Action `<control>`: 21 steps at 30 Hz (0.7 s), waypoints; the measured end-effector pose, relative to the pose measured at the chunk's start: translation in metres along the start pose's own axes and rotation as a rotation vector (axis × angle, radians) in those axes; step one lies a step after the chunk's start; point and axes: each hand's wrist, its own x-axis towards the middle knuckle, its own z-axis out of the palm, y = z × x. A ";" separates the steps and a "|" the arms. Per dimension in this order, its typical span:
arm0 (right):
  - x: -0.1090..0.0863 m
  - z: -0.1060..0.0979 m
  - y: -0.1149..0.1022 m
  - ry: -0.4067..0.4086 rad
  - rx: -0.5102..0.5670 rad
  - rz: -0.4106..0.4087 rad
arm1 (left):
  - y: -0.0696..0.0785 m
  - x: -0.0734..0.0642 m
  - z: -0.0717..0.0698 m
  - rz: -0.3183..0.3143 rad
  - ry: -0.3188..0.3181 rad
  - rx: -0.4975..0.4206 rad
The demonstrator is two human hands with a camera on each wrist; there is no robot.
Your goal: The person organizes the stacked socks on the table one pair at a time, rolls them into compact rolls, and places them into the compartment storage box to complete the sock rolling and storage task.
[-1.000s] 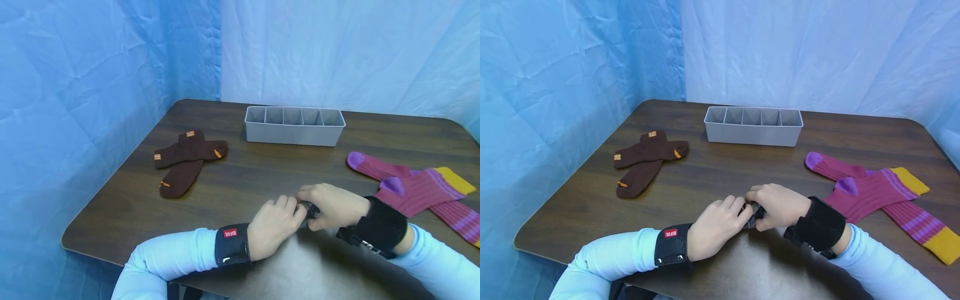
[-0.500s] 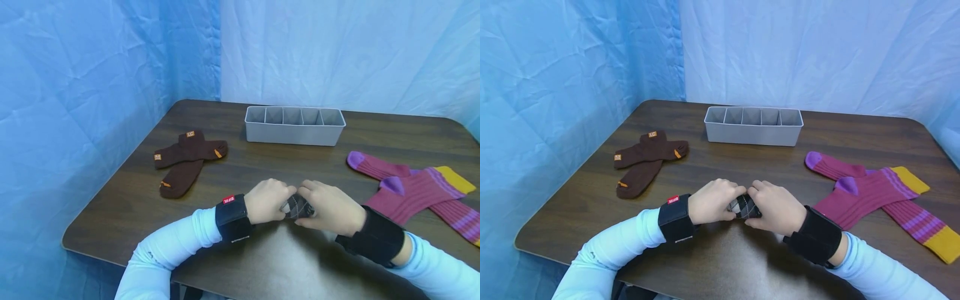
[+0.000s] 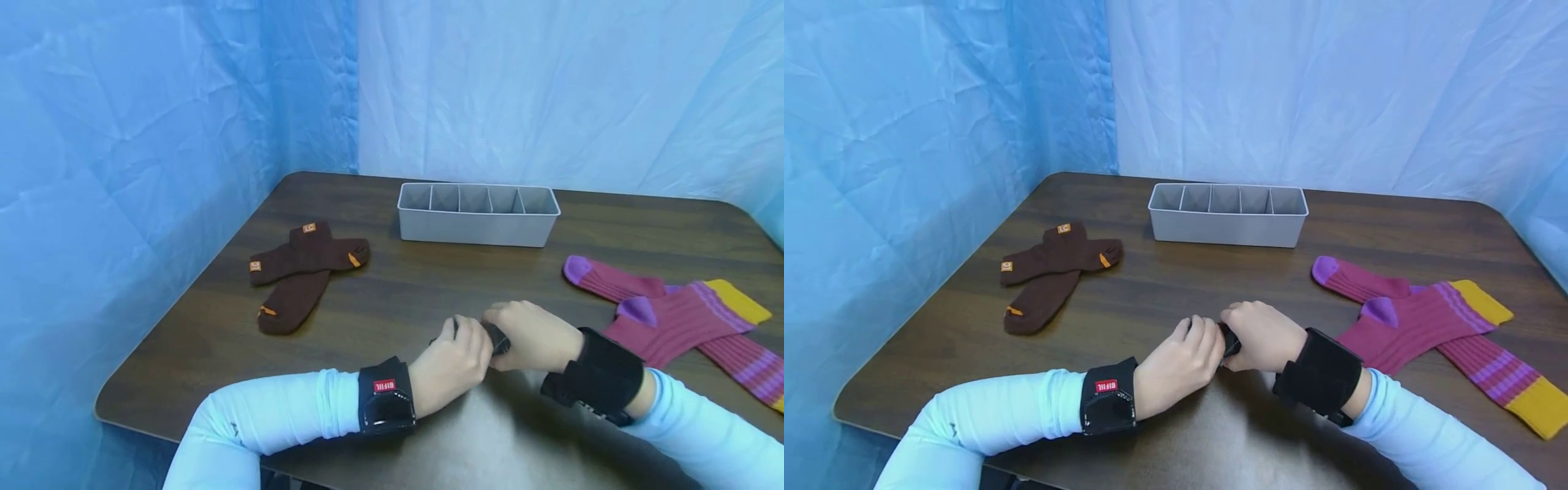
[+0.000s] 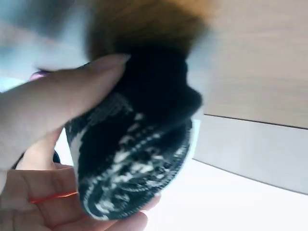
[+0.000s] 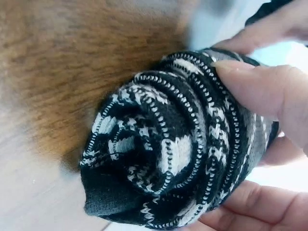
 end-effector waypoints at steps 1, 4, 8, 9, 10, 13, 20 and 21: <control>0.001 0.000 0.001 -0.011 0.020 0.008 | 0.001 0.002 0.000 0.017 -0.012 0.025; 0.001 0.001 0.004 -0.018 0.059 0.024 | 0.003 0.006 0.001 0.052 -0.040 0.069; 0.001 0.006 0.003 0.007 0.079 0.054 | -0.001 0.014 0.005 0.005 -0.088 0.012; 0.001 0.008 0.003 0.012 0.083 0.077 | -0.004 0.016 0.008 -0.021 -0.113 -0.043; 0.001 0.009 0.003 0.013 0.089 0.103 | -0.007 0.019 0.010 -0.045 -0.151 -0.109; 0.004 0.013 0.000 0.013 0.102 0.177 | -0.017 0.022 0.016 -0.104 -0.271 -0.359; 0.015 0.018 -0.004 0.064 0.054 0.210 | -0.024 0.020 0.020 -0.117 -0.332 -0.523; 0.016 0.019 -0.004 0.071 0.046 0.208 | -0.025 0.020 0.020 -0.122 -0.328 -0.528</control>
